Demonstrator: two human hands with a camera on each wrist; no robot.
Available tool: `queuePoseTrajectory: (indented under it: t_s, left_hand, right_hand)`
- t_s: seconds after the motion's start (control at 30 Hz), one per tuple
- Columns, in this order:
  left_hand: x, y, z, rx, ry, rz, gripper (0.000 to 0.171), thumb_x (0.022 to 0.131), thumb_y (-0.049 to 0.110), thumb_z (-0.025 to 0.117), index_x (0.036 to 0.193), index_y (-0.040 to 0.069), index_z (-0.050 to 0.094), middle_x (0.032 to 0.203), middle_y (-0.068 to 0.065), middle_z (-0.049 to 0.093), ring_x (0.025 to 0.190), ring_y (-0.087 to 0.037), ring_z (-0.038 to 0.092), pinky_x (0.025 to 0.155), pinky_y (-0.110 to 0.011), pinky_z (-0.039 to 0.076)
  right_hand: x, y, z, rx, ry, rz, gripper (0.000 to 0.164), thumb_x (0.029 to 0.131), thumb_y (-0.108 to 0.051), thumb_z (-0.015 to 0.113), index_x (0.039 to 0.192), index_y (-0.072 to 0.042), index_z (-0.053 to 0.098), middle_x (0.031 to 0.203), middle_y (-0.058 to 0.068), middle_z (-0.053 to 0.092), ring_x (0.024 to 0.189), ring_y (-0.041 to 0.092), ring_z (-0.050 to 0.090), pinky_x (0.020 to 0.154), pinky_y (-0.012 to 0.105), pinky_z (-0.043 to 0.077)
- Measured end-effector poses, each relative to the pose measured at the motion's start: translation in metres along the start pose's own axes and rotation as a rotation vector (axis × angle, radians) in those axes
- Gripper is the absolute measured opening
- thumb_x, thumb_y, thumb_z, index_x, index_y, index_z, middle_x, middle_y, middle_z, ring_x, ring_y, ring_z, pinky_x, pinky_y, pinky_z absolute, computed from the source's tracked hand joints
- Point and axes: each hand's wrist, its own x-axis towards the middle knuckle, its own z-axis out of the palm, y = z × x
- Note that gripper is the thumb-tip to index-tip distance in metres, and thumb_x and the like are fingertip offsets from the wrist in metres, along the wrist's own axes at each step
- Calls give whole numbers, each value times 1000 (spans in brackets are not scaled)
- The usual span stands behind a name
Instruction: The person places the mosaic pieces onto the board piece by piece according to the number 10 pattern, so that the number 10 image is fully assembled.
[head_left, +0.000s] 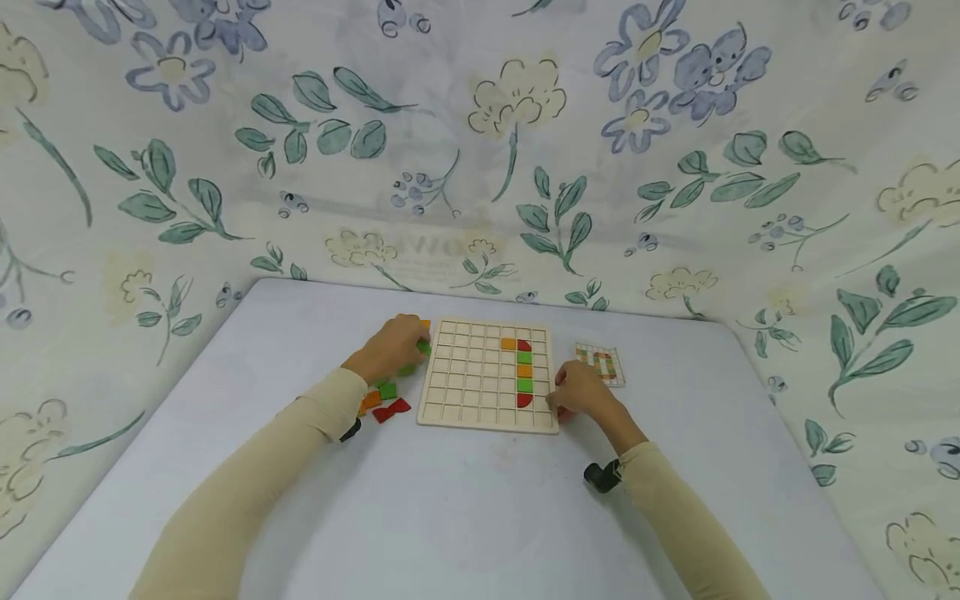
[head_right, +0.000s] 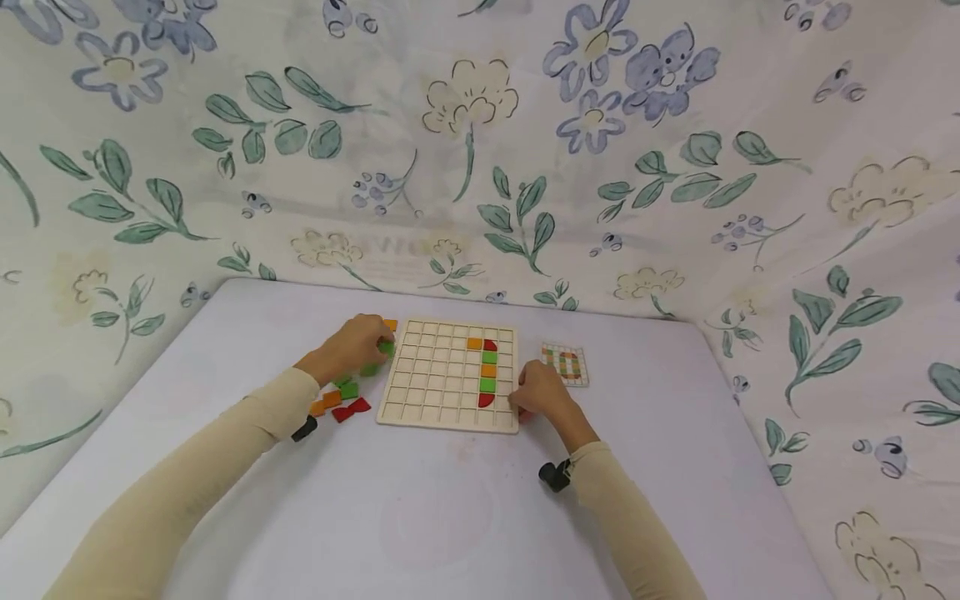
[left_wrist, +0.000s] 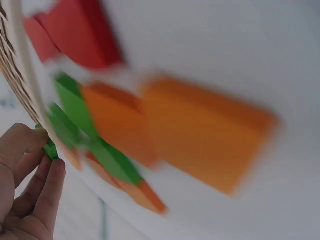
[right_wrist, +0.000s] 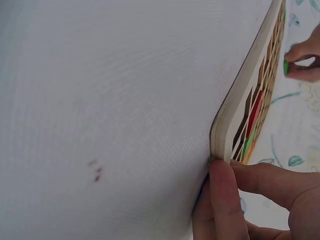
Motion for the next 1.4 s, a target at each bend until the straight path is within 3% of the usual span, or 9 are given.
queuePoseTrajectory:
  t_s: [0.1,0.2,0.37,0.53,0.83,1.03,1.17,1.33,1.4]
  left_hand:
    - [-3,-20,-8,-13,-38,-137,28,84,3,70,110,-7,70,108,-16,65,92,-27,55,85,-41,50]
    - [-4,-27,-10,5,-60,-190,27,86,6,69,111,-7,69,109,-17,65,91,-28,55,88,-44,50]
    - [1,-21,-9,8,-12,-95,27,89,4,64,114,-5,68,113,-18,64,99,-30,57,94,-45,48]
    - [7,-12,-6,-29,-57,-41,24,89,-7,59,110,-3,70,111,-17,63,104,-30,57,93,-43,49]
    - [7,-12,-9,13,-93,-87,24,91,-6,61,112,-2,70,117,-17,60,109,-29,52,100,-44,43]
    - [7,-17,-8,14,-73,-78,22,90,-3,63,111,-1,70,117,-16,62,107,-30,52,100,-45,43]
    - [6,0,-9,20,-41,23,24,87,3,71,110,-2,70,108,-13,65,96,-26,55,90,-41,48]
    - [1,46,5,24,-3,243,30,81,5,78,109,-3,71,102,-11,66,91,-22,59,83,-35,51]
    - [-1,63,15,17,-10,295,30,81,5,78,109,-3,71,103,-10,66,91,-21,58,83,-33,50]
  right_hand:
    - [0,0,0,-16,5,-4,29,84,-11,75,102,5,58,69,10,65,54,18,66,57,29,53]
    - [0,0,0,-30,2,-2,29,84,-11,74,102,5,58,70,9,64,54,17,66,56,28,53]
    - [0,-2,0,-37,6,3,29,84,-12,75,101,5,58,71,9,64,54,17,65,55,28,53]
    - [2,-1,2,-34,3,2,30,84,-13,75,102,5,59,70,9,65,54,17,66,57,28,54]
    - [3,3,1,-61,28,-20,30,83,-14,76,100,4,60,71,8,64,55,17,64,58,28,51]
    - [2,1,0,-33,13,-9,29,84,-13,75,100,4,59,68,8,65,54,17,65,57,28,52]
    - [2,0,-1,-20,-6,5,29,84,-12,74,102,5,58,68,8,66,54,18,66,58,29,54]
    - [3,0,-1,-33,-6,17,28,84,-12,75,100,4,59,68,9,65,54,18,66,57,28,53]
    - [3,0,0,-30,-8,16,28,83,-12,75,100,4,59,69,9,65,54,18,66,57,28,53]
